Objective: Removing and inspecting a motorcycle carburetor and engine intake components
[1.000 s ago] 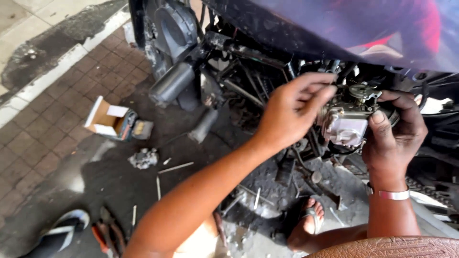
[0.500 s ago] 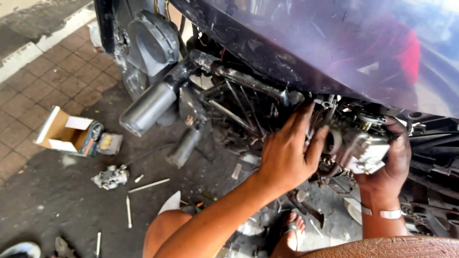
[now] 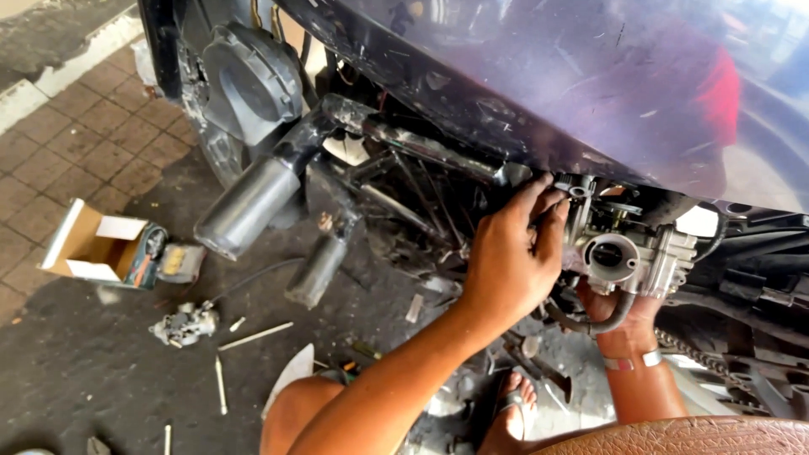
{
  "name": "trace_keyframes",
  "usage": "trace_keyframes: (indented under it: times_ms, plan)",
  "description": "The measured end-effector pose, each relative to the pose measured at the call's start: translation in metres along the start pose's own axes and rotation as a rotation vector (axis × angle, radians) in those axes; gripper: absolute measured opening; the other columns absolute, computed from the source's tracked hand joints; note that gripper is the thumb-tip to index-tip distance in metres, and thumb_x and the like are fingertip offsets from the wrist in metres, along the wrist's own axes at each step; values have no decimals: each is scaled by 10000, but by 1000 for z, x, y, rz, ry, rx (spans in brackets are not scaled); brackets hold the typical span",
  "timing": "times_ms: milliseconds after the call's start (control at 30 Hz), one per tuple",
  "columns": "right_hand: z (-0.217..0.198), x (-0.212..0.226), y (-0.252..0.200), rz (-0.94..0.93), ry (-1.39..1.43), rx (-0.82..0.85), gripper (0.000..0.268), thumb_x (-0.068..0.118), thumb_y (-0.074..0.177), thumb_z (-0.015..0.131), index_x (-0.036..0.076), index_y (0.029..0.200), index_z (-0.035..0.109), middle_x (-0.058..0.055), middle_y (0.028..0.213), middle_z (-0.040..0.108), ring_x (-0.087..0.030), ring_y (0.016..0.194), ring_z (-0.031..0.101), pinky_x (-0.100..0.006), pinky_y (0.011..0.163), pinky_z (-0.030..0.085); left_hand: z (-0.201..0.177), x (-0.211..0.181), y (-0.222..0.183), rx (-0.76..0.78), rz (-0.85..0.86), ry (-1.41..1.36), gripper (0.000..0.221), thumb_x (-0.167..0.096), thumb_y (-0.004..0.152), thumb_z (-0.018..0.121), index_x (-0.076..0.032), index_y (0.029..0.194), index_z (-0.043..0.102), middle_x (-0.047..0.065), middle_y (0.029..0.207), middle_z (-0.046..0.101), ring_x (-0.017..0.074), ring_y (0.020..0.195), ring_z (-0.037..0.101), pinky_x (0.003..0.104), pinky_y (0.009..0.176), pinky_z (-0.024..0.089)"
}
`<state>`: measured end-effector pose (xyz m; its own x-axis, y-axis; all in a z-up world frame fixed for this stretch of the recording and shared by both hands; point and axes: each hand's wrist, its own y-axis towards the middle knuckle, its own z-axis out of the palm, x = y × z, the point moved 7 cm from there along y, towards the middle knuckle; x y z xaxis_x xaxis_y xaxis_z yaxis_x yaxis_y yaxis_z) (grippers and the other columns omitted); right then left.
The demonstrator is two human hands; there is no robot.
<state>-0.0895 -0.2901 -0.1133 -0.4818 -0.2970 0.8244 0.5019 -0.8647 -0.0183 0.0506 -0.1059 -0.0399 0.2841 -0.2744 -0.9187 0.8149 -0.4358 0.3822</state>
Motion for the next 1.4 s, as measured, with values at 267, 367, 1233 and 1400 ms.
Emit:
trace_keyframes:
  times_ms: [267, 367, 1233, 1400]
  plan:
    - [-11, -12, 2, 48, -9, -30, 332, 401, 826, 676, 116, 990, 630, 2, 733, 640, -187, 599, 637, -311, 434, 502, -1, 0, -4, 29, 24, 40, 308, -99, 866, 513, 0, 1146, 597, 181, 943, 697, 359, 879, 682, 474, 686, 569]
    - [-26, -26, 6, 65, -7, -44, 330, 400, 829, 671, 117, 995, 631, -2, 749, 643, -191, 619, 638, -316, 458, 503, -3, 0, -3, 35, 17, -3, 315, -77, 862, 504, 7, 1153, 589, 197, 960, 691, 382, 889, 674, 476, 696, 573]
    - [-152, -87, 10, 174, -6, -74, 319, 385, 850, 622, 124, 1033, 635, -35, 888, 665, -230, 787, 648, -364, 666, 511, 0, 1, -16, 53, 191, 137, 379, -112, 826, 533, -31, 1192, 590, 138, 981, 706, 361, 900, 685, 465, 728, 557]
    - [-24, -19, 3, 183, 3, -67, 318, 382, 854, 612, 125, 1041, 636, -42, 914, 669, -238, 820, 650, -373, 706, 513, 15, 18, -17, 45, 278, 370, 337, -182, 869, 527, -121, 1195, 585, 116, 1009, 695, 329, 862, 692, 448, 693, 566]
